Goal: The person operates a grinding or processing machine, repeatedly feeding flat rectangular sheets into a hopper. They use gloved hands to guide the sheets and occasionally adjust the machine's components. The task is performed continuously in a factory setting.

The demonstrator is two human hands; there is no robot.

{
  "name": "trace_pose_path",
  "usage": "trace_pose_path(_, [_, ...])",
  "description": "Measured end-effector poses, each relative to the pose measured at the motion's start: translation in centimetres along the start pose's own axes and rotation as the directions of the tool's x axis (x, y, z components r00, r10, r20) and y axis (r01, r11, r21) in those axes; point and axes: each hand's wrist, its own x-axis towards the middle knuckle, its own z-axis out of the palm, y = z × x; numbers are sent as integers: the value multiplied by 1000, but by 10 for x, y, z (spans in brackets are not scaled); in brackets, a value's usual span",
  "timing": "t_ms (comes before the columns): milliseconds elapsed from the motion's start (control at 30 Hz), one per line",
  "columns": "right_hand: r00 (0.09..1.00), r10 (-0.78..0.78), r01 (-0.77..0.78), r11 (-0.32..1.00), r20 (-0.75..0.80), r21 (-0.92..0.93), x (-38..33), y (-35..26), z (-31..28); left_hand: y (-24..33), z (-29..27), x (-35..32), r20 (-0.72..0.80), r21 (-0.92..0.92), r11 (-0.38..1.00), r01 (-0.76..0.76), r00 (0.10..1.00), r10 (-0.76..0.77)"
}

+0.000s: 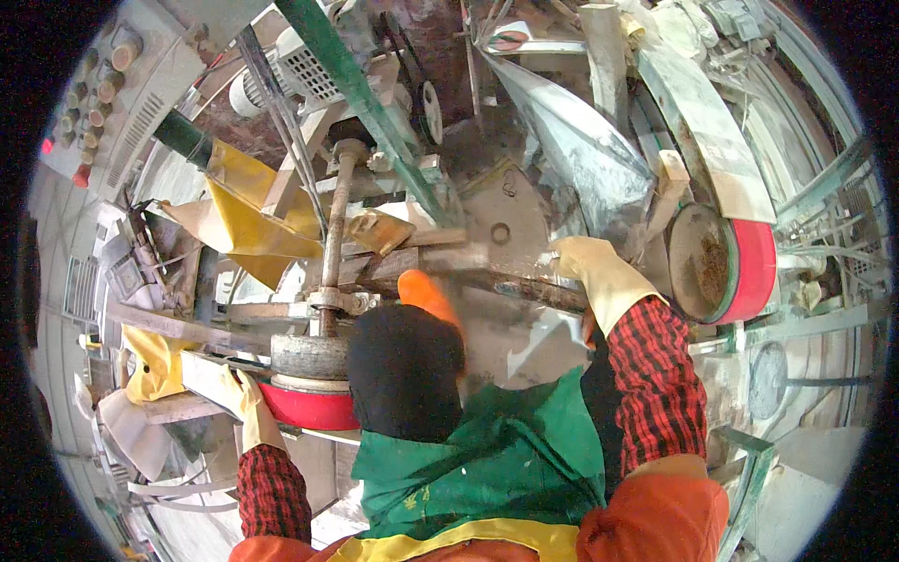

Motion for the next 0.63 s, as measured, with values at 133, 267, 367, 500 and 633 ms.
trace_pose_path(133, [1000, 6, -5, 999, 26, -34, 8, 12, 16, 25, -17, -5, 139, 7, 996, 88, 986, -88])
trace_pose_path(267, [999, 15, -14, 998, 28, -53, -5, 4, 14, 33, -23, -6, 150, 24, 998, 62, 986, -65])
trace_pose_path(367, [999, 22, -19, 998, 45, -67, -9, 1, 11, 21, -15, -6, 117, -9, 1000, 1, 993, 0])
trace_pose_path(500, [997, 44, -40, 997, 57, -73, -17, -2, 6, 33, -19, -9, 94, 43, 999, -19, 995, 15])
trace_pose_path(633, [999, 29, -28, 999, 35, -38, -23, 0, 3, 11, -14, 2, 208, -5, 998, -67, 976, 66])
